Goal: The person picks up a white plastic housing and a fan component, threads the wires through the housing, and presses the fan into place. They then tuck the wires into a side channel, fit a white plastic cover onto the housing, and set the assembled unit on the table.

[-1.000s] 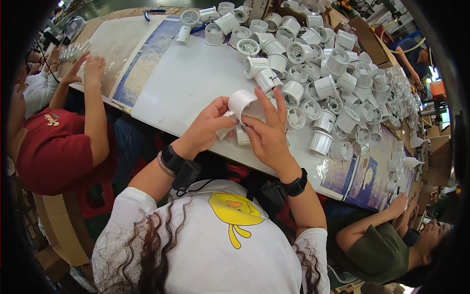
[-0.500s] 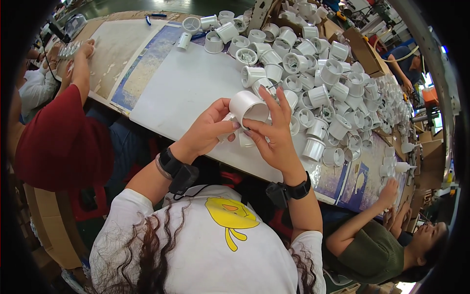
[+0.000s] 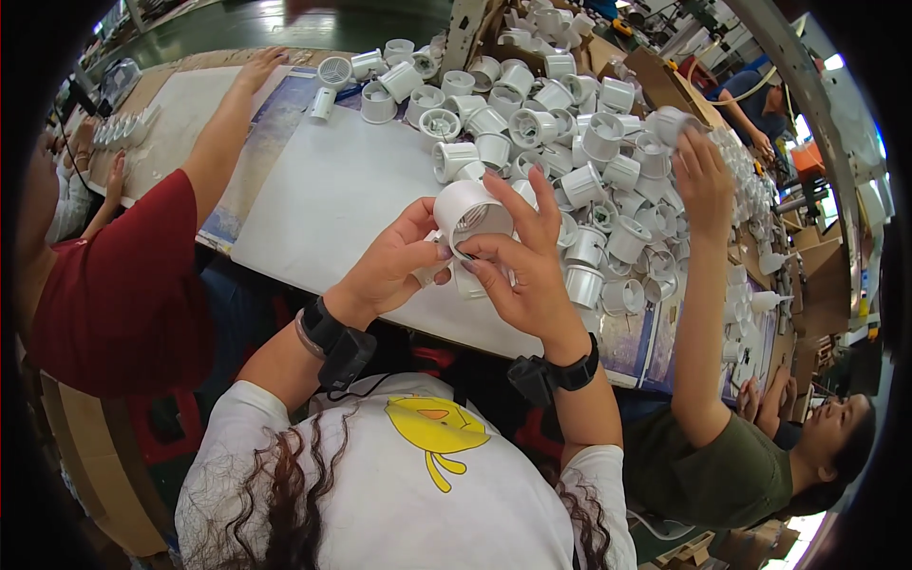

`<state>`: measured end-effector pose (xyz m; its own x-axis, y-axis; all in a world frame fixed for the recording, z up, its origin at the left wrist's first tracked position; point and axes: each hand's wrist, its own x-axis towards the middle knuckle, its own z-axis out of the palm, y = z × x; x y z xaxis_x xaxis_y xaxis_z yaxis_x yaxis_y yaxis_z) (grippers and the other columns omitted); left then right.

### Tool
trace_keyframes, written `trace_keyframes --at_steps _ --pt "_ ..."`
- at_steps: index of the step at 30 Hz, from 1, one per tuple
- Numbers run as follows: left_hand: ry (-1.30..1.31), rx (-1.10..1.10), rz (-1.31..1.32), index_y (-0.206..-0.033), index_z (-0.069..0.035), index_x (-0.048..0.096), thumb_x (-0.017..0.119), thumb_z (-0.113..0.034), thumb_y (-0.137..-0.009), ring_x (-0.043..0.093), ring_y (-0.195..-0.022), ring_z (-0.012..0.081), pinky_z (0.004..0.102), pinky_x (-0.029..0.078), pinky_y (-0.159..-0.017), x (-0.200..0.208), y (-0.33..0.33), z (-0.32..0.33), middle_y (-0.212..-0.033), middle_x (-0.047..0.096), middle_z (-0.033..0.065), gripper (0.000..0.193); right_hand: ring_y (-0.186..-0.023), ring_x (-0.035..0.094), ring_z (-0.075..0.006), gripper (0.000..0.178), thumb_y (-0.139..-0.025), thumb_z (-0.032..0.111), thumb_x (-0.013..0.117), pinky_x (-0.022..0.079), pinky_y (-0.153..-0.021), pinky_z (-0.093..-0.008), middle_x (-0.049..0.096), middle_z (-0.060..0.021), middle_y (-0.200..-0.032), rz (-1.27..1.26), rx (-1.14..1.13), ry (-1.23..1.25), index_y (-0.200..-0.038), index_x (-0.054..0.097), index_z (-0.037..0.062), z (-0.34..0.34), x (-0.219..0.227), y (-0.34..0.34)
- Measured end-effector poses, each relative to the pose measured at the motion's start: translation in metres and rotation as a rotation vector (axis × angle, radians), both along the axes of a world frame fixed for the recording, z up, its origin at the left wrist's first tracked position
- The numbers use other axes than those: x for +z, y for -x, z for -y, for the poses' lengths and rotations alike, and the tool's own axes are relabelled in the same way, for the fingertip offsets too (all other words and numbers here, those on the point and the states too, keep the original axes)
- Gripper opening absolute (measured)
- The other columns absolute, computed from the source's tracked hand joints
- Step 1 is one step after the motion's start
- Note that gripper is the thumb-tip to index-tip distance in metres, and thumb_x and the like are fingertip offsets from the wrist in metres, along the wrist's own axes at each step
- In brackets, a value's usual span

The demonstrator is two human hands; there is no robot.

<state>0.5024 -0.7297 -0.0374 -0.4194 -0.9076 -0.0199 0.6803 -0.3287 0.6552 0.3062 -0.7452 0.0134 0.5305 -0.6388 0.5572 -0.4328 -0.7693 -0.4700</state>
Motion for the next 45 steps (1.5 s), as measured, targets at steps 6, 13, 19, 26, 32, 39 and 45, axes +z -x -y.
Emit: trace_keyframes --at_steps 6,13,19,26,32,39,45 --pt "0.018 -0.001 0.023 -0.127 -0.011 0.044 0.06 -0.001 -0.086 0.054 -0.093 0.0092 0.0247 0.045 -0.068 0.003 0.006 0.006 -0.117 0.052 0.0007 0.045 -0.14 0.022 -0.0401 0.026 -0.075 0.008 0.072 0.019 -0.112 -0.0489 0.042 -0.0141 -0.145 -0.032 -0.007 0.104 -0.1 0.068 0.0137 0.004 -0.003 0.005" --pt "0.103 0.08 -0.015 -0.126 -0.01 0.044 0.061 0.0 -0.086 0.055 -0.093 0.0098 0.0247 0.045 -0.068 0.02 0.001 0.008 -0.115 0.054 0.0019 0.045 -0.125 0.043 -0.0346 0.053 -0.071 0.015 0.078 0.036 -0.101 -0.0418 0.047 -0.0201 -0.132 0.655 -0.021 -0.518 -0.118 0.054 0.007 -0.009 -0.012 0.009" --pt "0.104 0.196 0.181 -0.124 -0.008 0.046 0.061 0.0 -0.085 0.056 -0.093 0.0103 0.0251 0.048 -0.066 0.014 0.0 0.006 -0.114 0.055 0.0028 0.042 -0.113 0.05 -0.0312 0.056 -0.071 0.01 0.076 0.042 -0.093 -0.0378 0.054 -0.0148 -0.117 0.346 -0.066 -0.63 -0.123 0.053 0.0043 -0.012 -0.01 0.006" --pt "0.033 0.262 0.33 -0.123 -0.006 0.047 0.061 -0.002 -0.085 0.057 -0.093 0.0102 0.0247 0.05 -0.067 0.002 -0.006 0.001 -0.112 0.056 0.0033 0.04 -0.101 0.052 -0.0315 0.059 -0.068 0.006 0.075 0.044 -0.087 -0.0388 0.054 -0.0132 -0.109 -0.18 -0.132 0.163 -0.123 0.054 0.0049 -0.009 0.021 -0.003" --pt "-0.14 0.06 0.207 -0.126 -0.003 0.046 0.06 -0.008 -0.086 0.059 -0.096 0.0117 0.0261 0.052 -0.073 -0.006 -0.015 -0.006 -0.113 0.057 0.0048 0.043 -0.106 0.052 -0.0325 0.061 -0.07 0.004 0.073 0.044 -0.09 -0.0385 0.052 -0.0139 -0.117 -0.165 0.168 0.063 -0.127 0.054 0.0059 0.014 0.025 -0.016" --pt "-0.089 -0.019 0.452 -0.129 -0.003 0.048 0.062 -0.016 -0.086 0.058 -0.1 0.0179 0.0329 0.052 -0.083 -0.046 -0.042 -0.005 -0.119 0.057 0.0077 0.047 -0.109 0.052 -0.0304 0.058 -0.075 0.003 0.068 0.044 -0.092 -0.0368 0.05 -0.014 -0.121 -0.141 0.291 -0.193 -0.131 0.053 0.0078 0.032 -0.011 -0.032" --pt "0.402 0.407 1.31 -0.12 -0.005 0.054 0.065 -0.014 -0.086 0.053 -0.111 0.0215 0.0331 0.049 -0.091 -0.023 -0.049 -0.018 -0.115 0.059 0.0092 0.036 -0.109 0.052 -0.0287 0.055 -0.078 0.004 0.067 0.045 -0.091 -0.0357 0.051 -0.0135 -0.122 -0.167 0.194 -0.294 -0.131 0.054 0.0101 0.032 -0.018 -0.042"
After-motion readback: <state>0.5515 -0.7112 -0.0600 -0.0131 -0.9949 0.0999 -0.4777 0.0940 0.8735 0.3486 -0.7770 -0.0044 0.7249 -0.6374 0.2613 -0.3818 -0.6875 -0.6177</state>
